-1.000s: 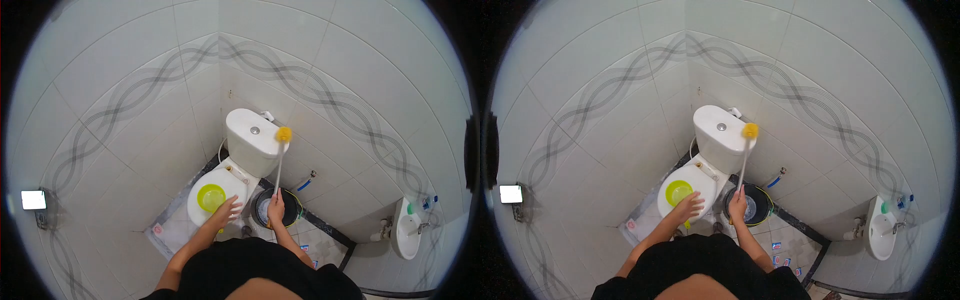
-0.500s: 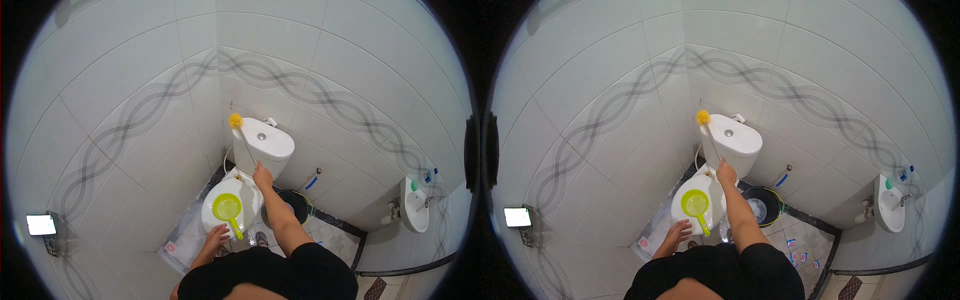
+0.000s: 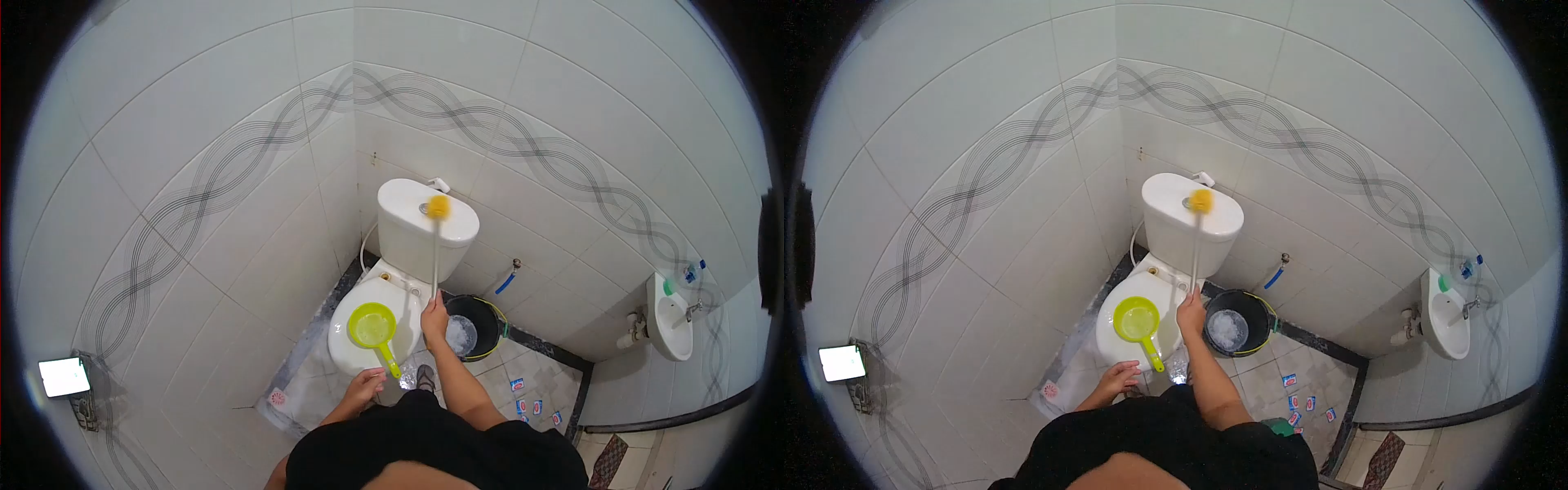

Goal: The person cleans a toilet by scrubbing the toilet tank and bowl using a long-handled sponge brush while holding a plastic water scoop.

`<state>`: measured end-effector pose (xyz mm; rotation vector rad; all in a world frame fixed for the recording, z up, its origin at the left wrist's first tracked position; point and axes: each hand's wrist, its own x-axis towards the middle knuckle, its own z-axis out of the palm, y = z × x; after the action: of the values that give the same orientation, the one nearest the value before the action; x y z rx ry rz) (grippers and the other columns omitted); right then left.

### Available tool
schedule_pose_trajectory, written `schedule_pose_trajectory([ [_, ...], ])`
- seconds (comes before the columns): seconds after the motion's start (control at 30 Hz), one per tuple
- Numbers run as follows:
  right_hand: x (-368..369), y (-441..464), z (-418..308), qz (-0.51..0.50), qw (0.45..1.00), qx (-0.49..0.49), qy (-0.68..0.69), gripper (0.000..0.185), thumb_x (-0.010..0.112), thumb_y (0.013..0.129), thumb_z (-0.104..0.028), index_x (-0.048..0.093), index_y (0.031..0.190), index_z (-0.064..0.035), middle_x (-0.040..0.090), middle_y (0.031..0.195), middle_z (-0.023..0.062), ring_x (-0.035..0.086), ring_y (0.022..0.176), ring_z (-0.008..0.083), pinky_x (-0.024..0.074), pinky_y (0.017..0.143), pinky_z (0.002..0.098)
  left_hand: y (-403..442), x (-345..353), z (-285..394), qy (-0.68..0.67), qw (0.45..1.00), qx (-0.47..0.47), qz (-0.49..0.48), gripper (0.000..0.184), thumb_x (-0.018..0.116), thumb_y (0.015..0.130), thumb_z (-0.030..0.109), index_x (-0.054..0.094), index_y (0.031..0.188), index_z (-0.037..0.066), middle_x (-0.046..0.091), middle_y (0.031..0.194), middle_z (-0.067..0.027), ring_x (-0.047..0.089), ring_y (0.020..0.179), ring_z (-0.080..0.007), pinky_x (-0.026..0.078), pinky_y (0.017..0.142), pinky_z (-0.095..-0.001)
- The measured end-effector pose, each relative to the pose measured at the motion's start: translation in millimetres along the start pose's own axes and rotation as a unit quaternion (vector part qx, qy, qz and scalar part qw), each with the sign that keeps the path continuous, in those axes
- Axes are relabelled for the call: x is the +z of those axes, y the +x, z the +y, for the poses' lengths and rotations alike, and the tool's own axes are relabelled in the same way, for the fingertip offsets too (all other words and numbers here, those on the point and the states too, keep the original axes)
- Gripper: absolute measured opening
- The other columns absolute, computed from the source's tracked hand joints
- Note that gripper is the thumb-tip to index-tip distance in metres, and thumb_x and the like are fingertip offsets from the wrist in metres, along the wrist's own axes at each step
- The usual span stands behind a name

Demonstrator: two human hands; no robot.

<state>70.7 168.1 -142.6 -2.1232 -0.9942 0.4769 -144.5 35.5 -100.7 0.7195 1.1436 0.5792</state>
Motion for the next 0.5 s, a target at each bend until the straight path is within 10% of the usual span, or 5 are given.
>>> schedule_pose_trajectory([
  [0.5,-19,14,22,0.013,0.999,-0.030,-0.005,0.039,0.041,0.085,-0.023,0.044,0.123,-0.0152,0.059,0.089,0.0226,0.056,0.080,0.0415,0.0445,0.070,0.0478,20,24,21,0.114,0.992,0.030,-0.052,0.034,0.054,0.085,0.021,0.050,0.113,0.002,0.056,0.103,-0.0078,0.053,0.092,-0.0138,0.044,0.077,-0.0260],
])
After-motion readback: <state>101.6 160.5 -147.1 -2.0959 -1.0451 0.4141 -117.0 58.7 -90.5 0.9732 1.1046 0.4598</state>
